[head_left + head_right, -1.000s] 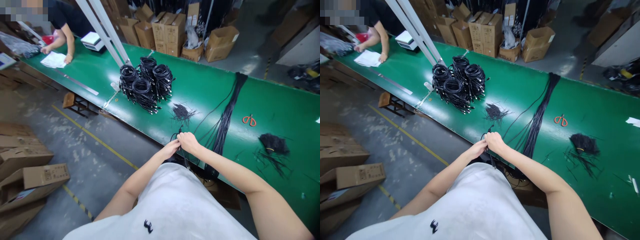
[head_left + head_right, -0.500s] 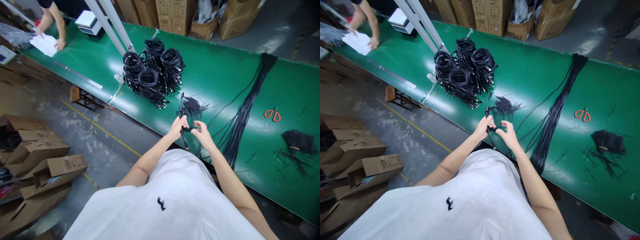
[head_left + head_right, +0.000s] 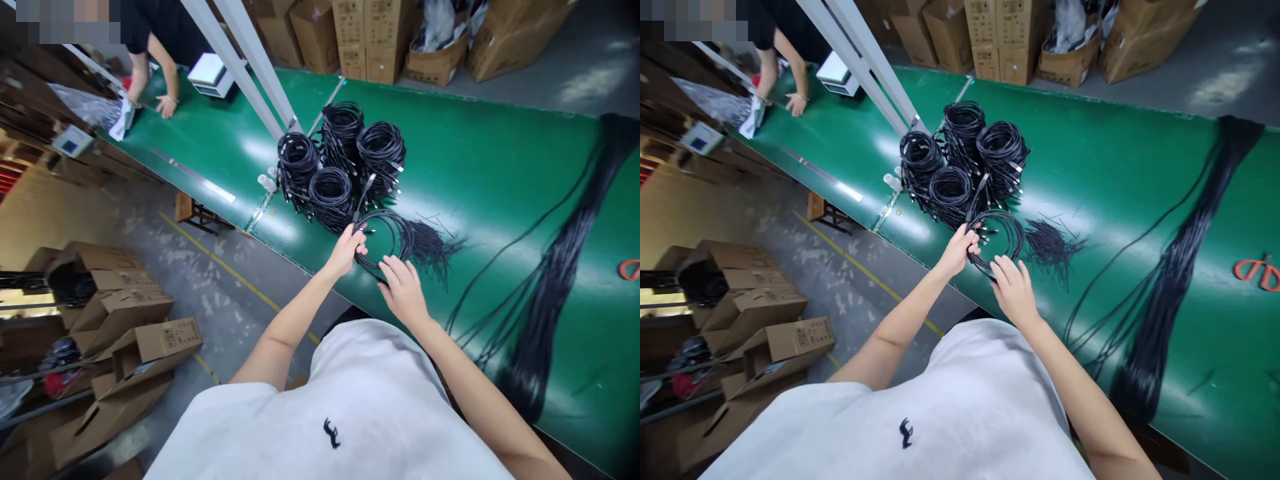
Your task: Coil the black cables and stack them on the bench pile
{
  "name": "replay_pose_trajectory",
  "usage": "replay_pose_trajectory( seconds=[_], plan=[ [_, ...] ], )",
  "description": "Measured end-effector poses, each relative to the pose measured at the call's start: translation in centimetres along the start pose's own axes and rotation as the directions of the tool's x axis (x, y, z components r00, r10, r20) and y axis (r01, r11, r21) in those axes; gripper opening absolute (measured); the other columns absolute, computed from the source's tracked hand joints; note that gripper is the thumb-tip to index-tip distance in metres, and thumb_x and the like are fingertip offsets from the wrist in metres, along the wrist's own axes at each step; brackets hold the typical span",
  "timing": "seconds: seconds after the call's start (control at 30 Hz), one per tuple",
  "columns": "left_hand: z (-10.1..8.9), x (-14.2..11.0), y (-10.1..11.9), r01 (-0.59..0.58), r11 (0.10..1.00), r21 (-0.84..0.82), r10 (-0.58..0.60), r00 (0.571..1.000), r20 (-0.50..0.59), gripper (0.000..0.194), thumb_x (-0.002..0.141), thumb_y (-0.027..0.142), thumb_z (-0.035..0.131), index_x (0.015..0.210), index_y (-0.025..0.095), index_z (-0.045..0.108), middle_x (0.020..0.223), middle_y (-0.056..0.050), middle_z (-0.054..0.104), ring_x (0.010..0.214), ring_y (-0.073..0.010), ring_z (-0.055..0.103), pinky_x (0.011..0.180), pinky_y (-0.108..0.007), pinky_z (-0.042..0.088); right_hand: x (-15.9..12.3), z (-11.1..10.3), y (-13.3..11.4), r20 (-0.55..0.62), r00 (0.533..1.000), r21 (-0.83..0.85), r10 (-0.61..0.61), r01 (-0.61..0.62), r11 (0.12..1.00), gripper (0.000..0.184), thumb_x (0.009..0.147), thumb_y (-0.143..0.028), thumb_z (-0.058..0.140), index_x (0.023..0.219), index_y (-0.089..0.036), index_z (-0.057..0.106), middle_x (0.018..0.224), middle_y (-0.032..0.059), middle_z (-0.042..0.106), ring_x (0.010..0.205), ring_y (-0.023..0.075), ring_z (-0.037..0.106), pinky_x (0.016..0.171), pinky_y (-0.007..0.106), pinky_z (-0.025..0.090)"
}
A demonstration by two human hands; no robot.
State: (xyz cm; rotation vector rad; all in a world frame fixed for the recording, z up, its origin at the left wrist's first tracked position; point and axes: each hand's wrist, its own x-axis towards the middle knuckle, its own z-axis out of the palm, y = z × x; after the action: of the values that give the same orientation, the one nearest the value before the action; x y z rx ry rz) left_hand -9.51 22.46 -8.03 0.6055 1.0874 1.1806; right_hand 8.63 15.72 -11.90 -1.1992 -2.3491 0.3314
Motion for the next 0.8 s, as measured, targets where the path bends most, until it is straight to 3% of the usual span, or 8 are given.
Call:
replay_pose_trajectory(
  seconds=[0.07, 0.17, 0.27, 0.33, 0.4, 0.53, 0.7, 0.8],
  plan=[
    [-0.8, 3.4, 2.9, -0.080, 0.991, 0.107, 0.075, 0.996, 0.052, 0.016, 0.097, 0.023, 0.053, 0.111, 0.018, 0.055, 0.069, 0.007, 0.043, 0.049, -0.0035, 0.039, 0.054, -0.018, 0.040, -0.3, 0.0, 1.0, -0.046, 0.996, 0.026, 0.078, -0.077, 0.997, 0.042, 0.099, -0.023, 0.044, 0.140, -0.016, 0.048, 0.142, 0.0154, 0.053, 0.133, 0.0245, 0.049, 0.112, 0.045, 0.039],
    [-3.7, 9.2, 6.9, -0.146, 0.905, 0.400, 0.185, 0.981, -0.061, 0.019, 0.097, 0.022, 0.051, 0.115, 0.018, 0.057, 0.079, 0.002, 0.052, 0.058, -0.0066, 0.050, 0.062, -0.021, 0.046, -2.2, 0.6, 3.0, 0.074, 0.967, 0.040, 0.246, -0.249, 0.968, 0.045, 0.099, -0.027, 0.041, 0.142, -0.014, 0.045, 0.135, 0.0160, 0.057, 0.114, 0.0232, 0.063, 0.092, 0.037, 0.054],
    [-7.8, 13.7, 8.7, -0.081, 0.579, 0.812, 0.392, 0.900, -0.189, 0.029, 0.094, 0.015, 0.053, 0.122, 0.014, 0.058, 0.113, -0.013, 0.062, 0.101, -0.0191, 0.064, 0.090, -0.031, 0.050, -5.8, 2.0, 4.1, 0.282, 0.895, -0.045, 0.345, -0.347, 0.937, 0.044, 0.099, -0.026, 0.038, 0.140, -0.016, 0.049, 0.129, 0.0141, 0.062, 0.102, 0.0240, 0.068, 0.082, 0.037, 0.057],
    [-10.1, 15.2, 8.5, -0.009, 0.306, 0.952, 0.497, 0.855, -0.152, 0.038, 0.093, 0.014, 0.052, 0.131, 0.011, 0.055, 0.137, -0.020, 0.055, 0.130, -0.0273, 0.052, 0.109, -0.038, 0.040, -8.5, 3.4, 3.7, 0.421, 0.833, -0.107, 0.359, -0.347, 0.932, 0.042, 0.097, -0.023, 0.038, 0.135, -0.016, 0.054, 0.125, 0.0135, 0.064, 0.099, 0.0250, 0.069, 0.082, 0.038, 0.056],
    [-11.6, 15.7, 7.6, 0.049, 0.156, 0.987, 0.504, 0.855, -0.122, 0.044, 0.096, 0.017, 0.045, 0.139, 0.009, 0.050, 0.146, -0.021, 0.051, 0.139, -0.0302, 0.044, 0.116, -0.044, 0.032, -11.0, 4.6, 2.6, 0.541, 0.761, -0.134, 0.357, -0.341, 0.930, 0.041, 0.094, -0.019, 0.040, 0.130, -0.016, 0.059, 0.123, 0.0135, 0.066, 0.095, 0.0242, 0.070, 0.082, 0.037, 0.056],
    [-12.6, 15.0, 6.3, 0.098, 0.118, 0.988, 0.481, 0.865, -0.143, 0.047, 0.098, 0.021, 0.036, 0.142, 0.010, 0.048, 0.145, -0.021, 0.054, 0.137, -0.0295, 0.049, 0.116, -0.047, 0.033, -13.8, 6.2, 0.2, 0.681, 0.628, -0.136, 0.376, -0.396, 0.908, 0.039, 0.096, -0.018, 0.039, 0.125, -0.017, 0.064, 0.119, 0.0127, 0.068, 0.095, 0.0222, 0.070, 0.086, 0.034, 0.054],
    [-12.8, 14.6, 7.1, -0.042, -0.040, 0.998, 0.509, 0.859, 0.056, 0.048, 0.093, 0.019, 0.044, 0.140, 0.016, 0.052, 0.153, -0.014, 0.047, 0.143, -0.0265, 0.041, 0.119, -0.045, 0.030, -12.9, 5.5, -0.4, 0.677, 0.569, -0.202, 0.467, -0.467, 0.861, 0.039, 0.098, -0.019, 0.039, 0.127, -0.012, 0.064, 0.120, 0.0154, 0.066, 0.101, 0.0245, 0.068, 0.089, 0.036, 0.052],
    [-13.0, 14.4, 8.2, -0.052, -0.061, 0.997, 0.450, 0.890, 0.074, 0.043, 0.093, 0.016, 0.040, 0.131, 0.013, 0.059, 0.142, -0.013, 0.058, 0.134, -0.0232, 0.051, 0.117, -0.040, 0.035, -11.4, 4.2, -1.5, 0.699, 0.484, -0.221, 0.526, -0.554, 0.803, 0.037, 0.098, -0.019, 0.040, 0.124, -0.011, 0.064, 0.119, 0.0161, 0.066, 0.102, 0.0253, 0.067, 0.089, 0.036, 0.050]
  ],
)
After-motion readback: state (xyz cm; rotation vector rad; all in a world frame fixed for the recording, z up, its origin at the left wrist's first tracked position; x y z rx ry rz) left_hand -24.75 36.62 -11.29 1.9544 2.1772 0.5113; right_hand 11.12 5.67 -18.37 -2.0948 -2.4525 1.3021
